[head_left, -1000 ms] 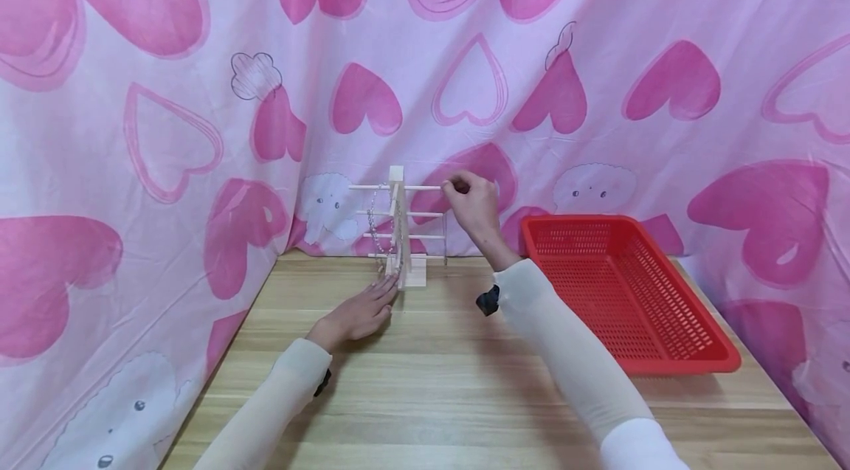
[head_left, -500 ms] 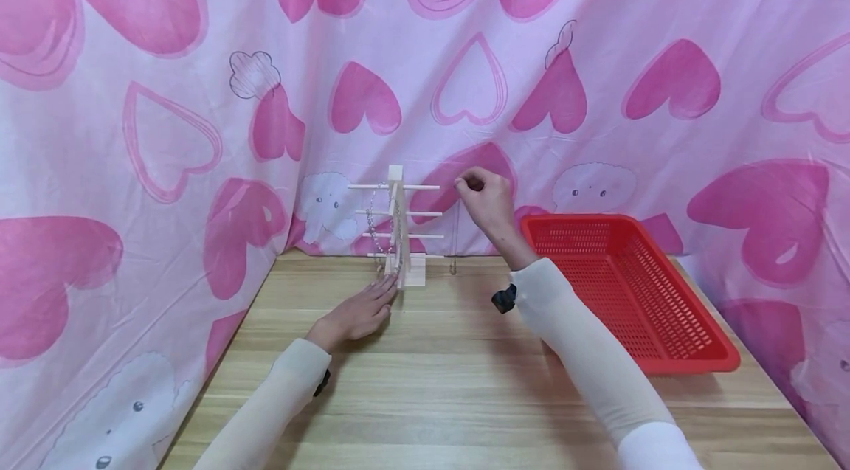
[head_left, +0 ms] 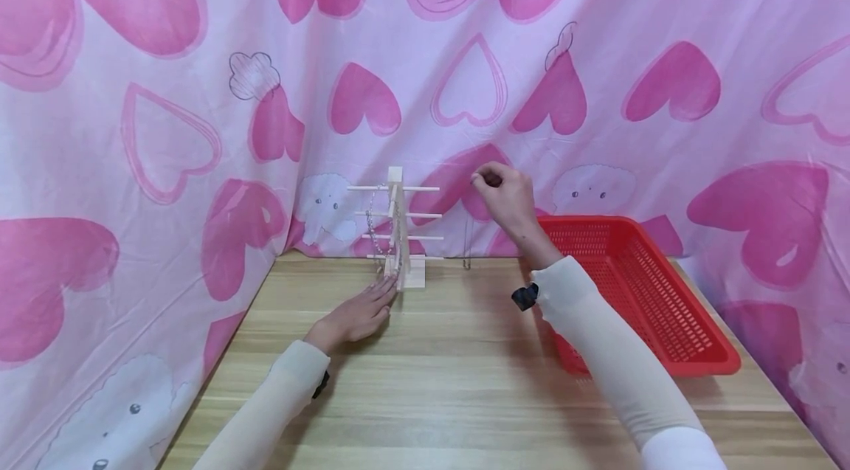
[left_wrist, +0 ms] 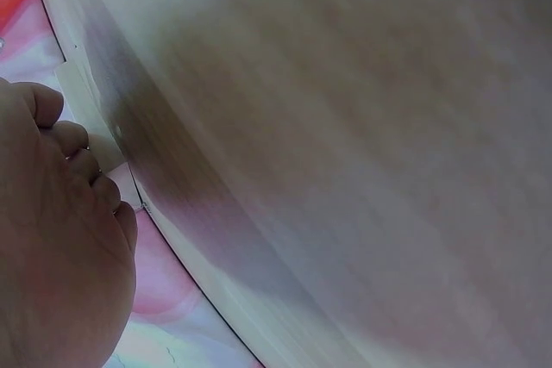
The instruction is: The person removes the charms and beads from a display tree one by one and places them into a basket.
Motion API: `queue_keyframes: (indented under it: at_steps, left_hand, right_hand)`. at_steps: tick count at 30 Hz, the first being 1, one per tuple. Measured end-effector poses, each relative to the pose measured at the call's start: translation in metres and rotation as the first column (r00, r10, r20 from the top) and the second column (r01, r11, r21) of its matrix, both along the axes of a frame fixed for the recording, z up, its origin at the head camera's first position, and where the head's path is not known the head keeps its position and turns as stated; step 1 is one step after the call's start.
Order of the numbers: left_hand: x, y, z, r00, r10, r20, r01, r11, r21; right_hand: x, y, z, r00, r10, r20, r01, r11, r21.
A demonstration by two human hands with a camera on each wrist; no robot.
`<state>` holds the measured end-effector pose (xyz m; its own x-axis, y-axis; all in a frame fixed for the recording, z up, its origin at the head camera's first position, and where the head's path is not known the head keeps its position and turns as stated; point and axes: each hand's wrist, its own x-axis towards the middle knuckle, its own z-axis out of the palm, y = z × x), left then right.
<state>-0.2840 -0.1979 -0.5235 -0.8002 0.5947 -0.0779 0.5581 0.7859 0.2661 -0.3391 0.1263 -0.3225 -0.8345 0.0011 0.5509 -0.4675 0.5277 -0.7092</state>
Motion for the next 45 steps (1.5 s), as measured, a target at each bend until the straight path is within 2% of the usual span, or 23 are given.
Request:
queue_keyframes:
  at_steps: [10,24,32,38,45]
  left_hand:
    - [0.001,0.0,-0.002,1.0,0.003,0.003,-0.003,1.0,0.015]
    - [-0.001,0.0,-0.002,1.0,-0.003,-0.004,0.003,1.0,0.007]
    - [-0.006,-0.002,-0.01,1.0,0.002,-0.002,-0.002,1.0,-0.006]
    - [-0.004,0.0,-0.006,1.0,-0.007,-0.017,0.008,0.999,0.034]
    - [-0.003,0.0,-0.005,1.0,-0.007,-0.021,0.007,1.0,0.003]
  right_hand:
    - [0.0,0.022,0.009,0.996,-0.021,-0.088,0.023,0.999,0.027]
    - [0.002,0.053,0.025,0.996,-0.071,-0.057,0.074,0.996,0.048]
    - [0.004,0.072,0.034,0.99,-0.123,-0.073,0.126,0.991,0.045]
    - [0.007,0.088,0.042,0.983,-0.164,-0.082,0.167,0.986,0.023]
    - [0.01,0.107,0.048,0.981,-0.183,-0.067,0.182,0.983,-0.026]
